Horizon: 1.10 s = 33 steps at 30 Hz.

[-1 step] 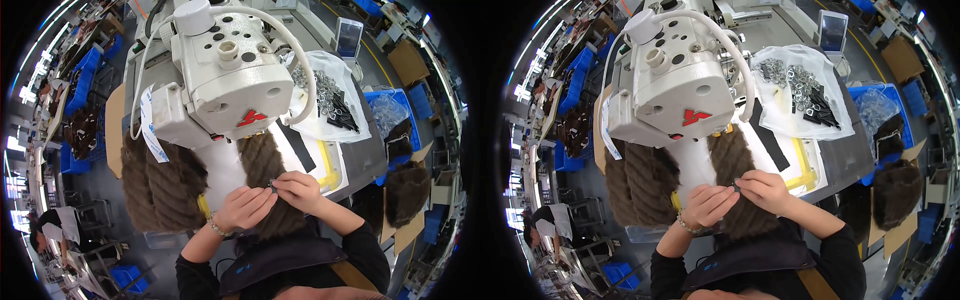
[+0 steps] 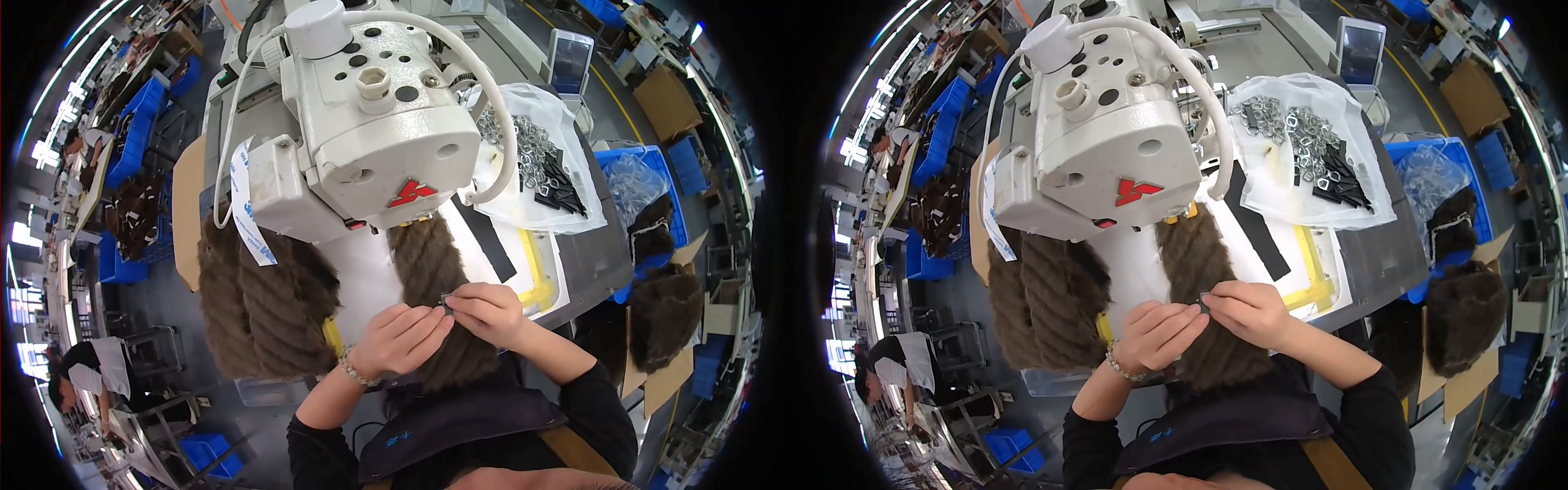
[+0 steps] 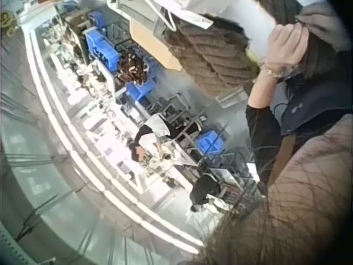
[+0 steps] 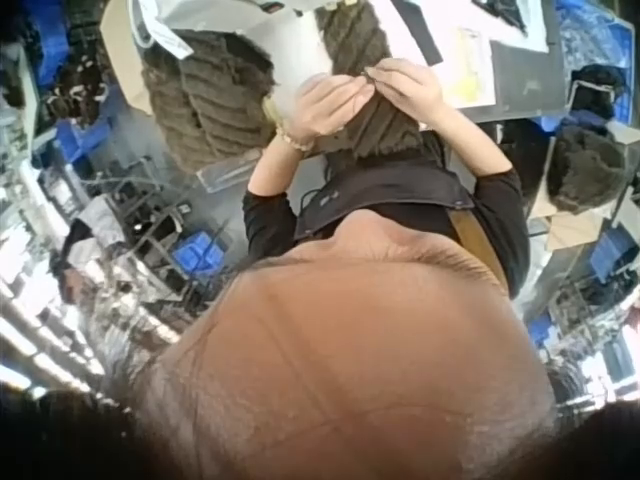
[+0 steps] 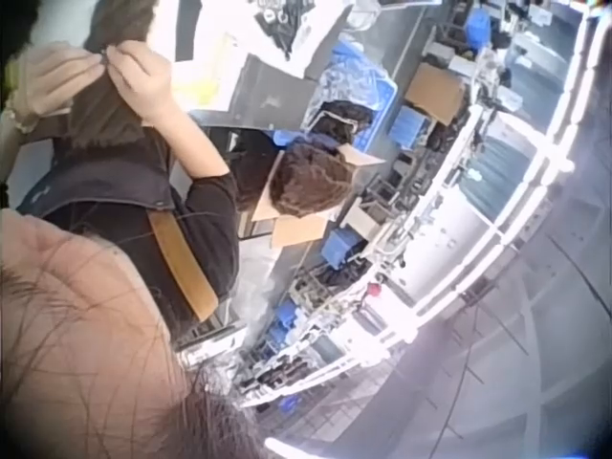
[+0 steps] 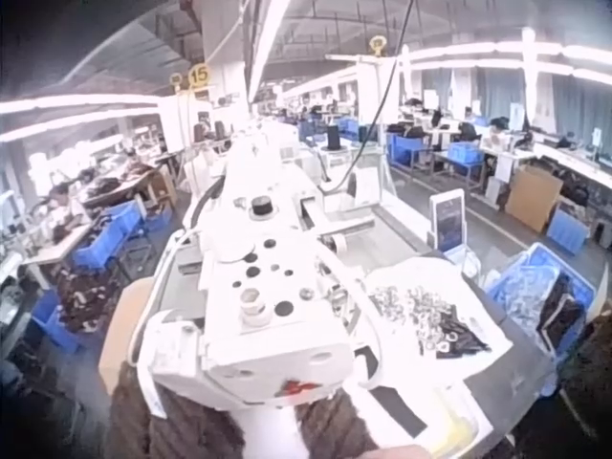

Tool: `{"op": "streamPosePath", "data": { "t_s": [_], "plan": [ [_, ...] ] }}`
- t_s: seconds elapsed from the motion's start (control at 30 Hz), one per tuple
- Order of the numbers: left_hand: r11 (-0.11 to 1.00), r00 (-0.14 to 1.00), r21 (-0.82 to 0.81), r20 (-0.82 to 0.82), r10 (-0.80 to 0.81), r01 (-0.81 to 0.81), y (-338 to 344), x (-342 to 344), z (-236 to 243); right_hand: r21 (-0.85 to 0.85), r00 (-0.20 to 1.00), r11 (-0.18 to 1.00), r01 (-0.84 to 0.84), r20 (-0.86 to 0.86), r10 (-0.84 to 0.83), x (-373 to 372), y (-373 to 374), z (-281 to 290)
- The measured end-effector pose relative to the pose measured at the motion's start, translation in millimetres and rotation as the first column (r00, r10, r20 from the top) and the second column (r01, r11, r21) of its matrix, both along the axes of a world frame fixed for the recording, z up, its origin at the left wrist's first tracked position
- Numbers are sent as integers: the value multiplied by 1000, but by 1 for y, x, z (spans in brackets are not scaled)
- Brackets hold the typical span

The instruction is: Sewing faux fur materials and attaching hardware components using an industrial sewing machine.

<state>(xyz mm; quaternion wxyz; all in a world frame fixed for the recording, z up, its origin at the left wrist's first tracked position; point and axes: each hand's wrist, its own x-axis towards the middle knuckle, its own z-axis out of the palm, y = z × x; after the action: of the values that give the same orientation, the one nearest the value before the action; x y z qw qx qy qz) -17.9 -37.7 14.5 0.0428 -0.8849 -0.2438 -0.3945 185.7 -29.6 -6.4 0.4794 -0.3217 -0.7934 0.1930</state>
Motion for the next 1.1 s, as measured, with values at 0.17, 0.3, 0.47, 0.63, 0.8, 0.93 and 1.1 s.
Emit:
{"op": "streamPosePath", "data": {
  "t_s": [0.17, 0.3, 0.47, 0.63, 0.8, 0.93, 1.1],
  "plan": [
    [999, 999, 34, -27, -27, 28, 1, 1, -1, 257, 982, 960, -115, 176, 71, 11, 7, -1],
    [997, 997, 54, -51, -54, 56, 0, 2, -4, 420, 974, 891, -175, 207, 94, 12, 16, -1],
    [997, 999, 68, -14, -40, 41, -1, 3, -6, 489, 946, 824, -285, 280, 161, 13, 28, -1],
    [996, 998, 91, -61, -2, 7, -3, 7, -5, 342, 981, 926, -158, 163, 106, 14, 76, -12],
    [984, 981, -74, -127, 149, -159, 3, 8, -9, 80, 987, 990, -114, 122, 104, -2, 87, -20],
    [843, 925, -391, -70, 373, -369, 15, 1, -14, -122, 973, 967, -225, 29, 230, -12, 76, -14],
    [875, 934, -370, 47, 353, -312, 22, -9, -18, -401, 932, 844, -356, -217, 290, -21, 63, -5]
  ]
}}
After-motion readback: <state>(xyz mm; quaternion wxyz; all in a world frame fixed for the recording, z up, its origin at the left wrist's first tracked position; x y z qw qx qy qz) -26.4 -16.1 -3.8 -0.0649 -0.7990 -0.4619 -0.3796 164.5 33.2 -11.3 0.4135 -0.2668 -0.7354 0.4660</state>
